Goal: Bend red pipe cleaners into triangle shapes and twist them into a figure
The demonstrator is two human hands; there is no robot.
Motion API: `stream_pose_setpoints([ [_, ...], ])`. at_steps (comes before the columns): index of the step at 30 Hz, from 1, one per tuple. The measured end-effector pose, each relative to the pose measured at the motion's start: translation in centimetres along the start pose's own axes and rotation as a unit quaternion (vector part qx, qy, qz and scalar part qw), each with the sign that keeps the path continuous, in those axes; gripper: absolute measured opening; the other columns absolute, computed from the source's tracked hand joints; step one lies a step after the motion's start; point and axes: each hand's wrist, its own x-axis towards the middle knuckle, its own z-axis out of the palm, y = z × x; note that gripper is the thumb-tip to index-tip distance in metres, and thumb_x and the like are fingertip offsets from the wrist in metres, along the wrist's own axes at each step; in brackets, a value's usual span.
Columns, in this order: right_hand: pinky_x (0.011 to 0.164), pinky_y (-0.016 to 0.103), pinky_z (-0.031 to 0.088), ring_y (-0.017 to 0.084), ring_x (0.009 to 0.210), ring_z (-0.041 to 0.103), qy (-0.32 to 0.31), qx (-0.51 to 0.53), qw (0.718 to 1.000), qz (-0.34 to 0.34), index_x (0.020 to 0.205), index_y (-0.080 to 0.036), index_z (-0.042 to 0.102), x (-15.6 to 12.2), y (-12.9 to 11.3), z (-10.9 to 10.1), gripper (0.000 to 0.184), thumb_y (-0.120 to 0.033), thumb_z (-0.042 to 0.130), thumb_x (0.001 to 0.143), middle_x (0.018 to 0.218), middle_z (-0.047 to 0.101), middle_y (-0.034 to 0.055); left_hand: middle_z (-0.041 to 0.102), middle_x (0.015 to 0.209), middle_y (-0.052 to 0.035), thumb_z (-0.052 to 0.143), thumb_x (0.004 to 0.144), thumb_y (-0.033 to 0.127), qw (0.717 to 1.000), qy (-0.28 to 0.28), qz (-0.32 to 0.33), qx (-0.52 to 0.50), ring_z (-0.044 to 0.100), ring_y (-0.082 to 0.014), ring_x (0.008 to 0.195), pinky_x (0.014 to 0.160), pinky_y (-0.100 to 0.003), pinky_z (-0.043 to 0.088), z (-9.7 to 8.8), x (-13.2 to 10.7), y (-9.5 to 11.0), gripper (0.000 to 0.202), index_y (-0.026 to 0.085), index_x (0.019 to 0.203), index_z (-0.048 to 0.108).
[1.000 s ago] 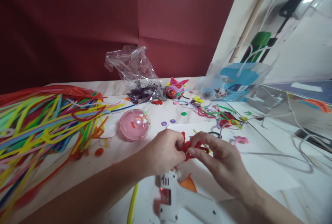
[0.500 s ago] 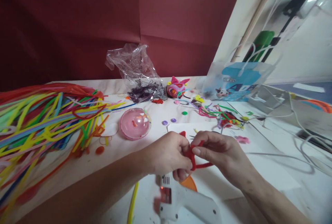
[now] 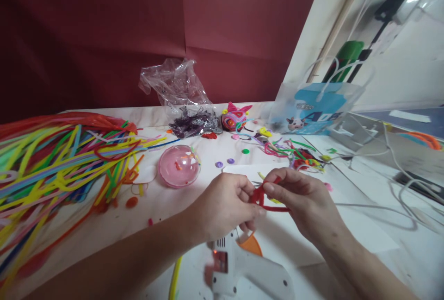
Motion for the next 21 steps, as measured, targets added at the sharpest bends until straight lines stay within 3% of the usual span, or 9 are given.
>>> stream_pose_setpoints([
  [5, 0.051, 0.023, 0.045, 0.013, 0.055, 0.057, 0.006, 0.004, 1.0, 0.003, 0.064, -0.019, 0.065, -0.19, -0.01, 0.15, 0.01, -0.025, 0.073, 0.065, 0.059, 0.065, 0.0011, 0.051, 0.048, 0.0037, 0.053, 0.065, 0.013, 0.999, 0.03, 0.015, 0.039, 0.054, -0.0097, 0.043, 0.04, -0.018, 0.039, 0.31, -0.11, -0.2, 0.004, 0.016, 0.067, 0.054],
  [15, 0.05, 0.022, 0.045, 0.012, 0.055, 0.055, 0.008, -0.006, 1.0, -0.006, 0.064, -0.017, 0.065, -0.21, -0.1, 0.36, 0.012, -0.026, 0.073, 0.064, 0.059, 0.063, 0.0018, 0.051, 0.046, 0.003, 0.049, 0.066, 0.014, 0.997, 0.037, 0.0, 0.07, 0.052, -0.0097, 0.042, 0.04, -0.019, 0.036, 0.29, -0.25, -0.01, 0.005, 0.016, 0.062, 0.053],
  [18, 0.05, 0.02, 0.044, 0.01, 0.054, 0.053, 0.011, 0.002, 1.0, -0.01, 0.064, -0.017, 0.065, -0.14, -0.07, 0.2, 0.011, -0.025, 0.074, 0.064, 0.058, 0.062, 0.0005, 0.056, 0.056, 0.0013, 0.053, 0.066, 0.016, 0.996, 0.047, 0.036, 0.073, 0.056, -0.0114, 0.052, 0.048, -0.021, 0.041, 0.17, -0.06, -0.11, 0.006, 0.015, 0.071, 0.056],
  [21, 0.049, 0.017, 0.042, 0.008, 0.053, 0.051, 0.006, 0.015, 1.0, -0.012, 0.063, -0.018, 0.066, -0.05, -0.04, 0.06, 0.009, -0.023, 0.073, 0.065, 0.057, 0.061, -0.0014, 0.06, 0.071, -0.0002, 0.058, 0.065, 0.017, 0.991, 0.079, 0.087, 0.065, 0.058, -0.0128, 0.065, 0.057, -0.023, 0.043, 0.31, 0.11, -0.18, 0.024, 0.017, 0.089, 0.057],
])
